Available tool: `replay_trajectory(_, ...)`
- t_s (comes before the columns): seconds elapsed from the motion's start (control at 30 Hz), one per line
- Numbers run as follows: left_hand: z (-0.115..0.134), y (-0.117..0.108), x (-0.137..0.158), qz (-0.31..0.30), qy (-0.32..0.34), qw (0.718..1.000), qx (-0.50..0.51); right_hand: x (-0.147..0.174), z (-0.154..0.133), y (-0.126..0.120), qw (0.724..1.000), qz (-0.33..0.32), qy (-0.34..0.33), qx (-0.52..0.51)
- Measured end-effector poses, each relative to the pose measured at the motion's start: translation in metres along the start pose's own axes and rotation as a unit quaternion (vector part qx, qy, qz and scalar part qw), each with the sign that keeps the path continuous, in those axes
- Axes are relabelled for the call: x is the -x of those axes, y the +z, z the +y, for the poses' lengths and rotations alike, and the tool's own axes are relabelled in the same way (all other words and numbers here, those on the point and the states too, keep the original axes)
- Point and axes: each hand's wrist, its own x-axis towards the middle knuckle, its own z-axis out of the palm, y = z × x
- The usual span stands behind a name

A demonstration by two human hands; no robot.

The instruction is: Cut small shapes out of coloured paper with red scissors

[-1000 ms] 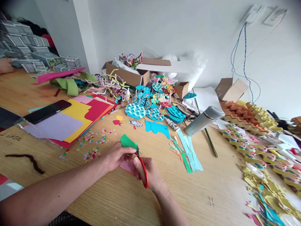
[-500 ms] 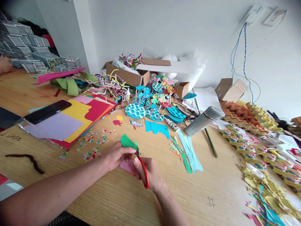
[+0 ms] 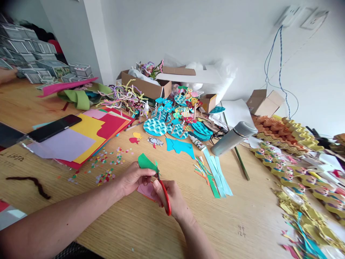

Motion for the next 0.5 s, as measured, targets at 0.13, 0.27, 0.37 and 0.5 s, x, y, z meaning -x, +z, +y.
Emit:
replay_trajectory(0.13,0.0021,0.0016,0.0011,-0.001,-0.004,1.0,-0.002,-0.0009,0.0018,-0.0002,1.0,0.004,0.006,-0.006)
replay_trajectory(0.27,0.0045,0.0034,0.0028,-0.001,-0.002,1.0,-0.004,-0.0018,0.0018,-0.0002,1.0,0.006,0.01,-0.007)
replay_trajectory(0.37,0.0049,0.0032,0.0035,-0.005,-0.005,1.0,-0.007,-0.0019,0.0013,-0.0001,1.0,0.008,0.008,-0.01)
replay_trajectory(0.5,0.0039,0.0017,0.0031,-0.018,-0.008,1.0,-0.007,-0.0019,0.001,-0.0001,1.0,0.011,0.005,-0.017)
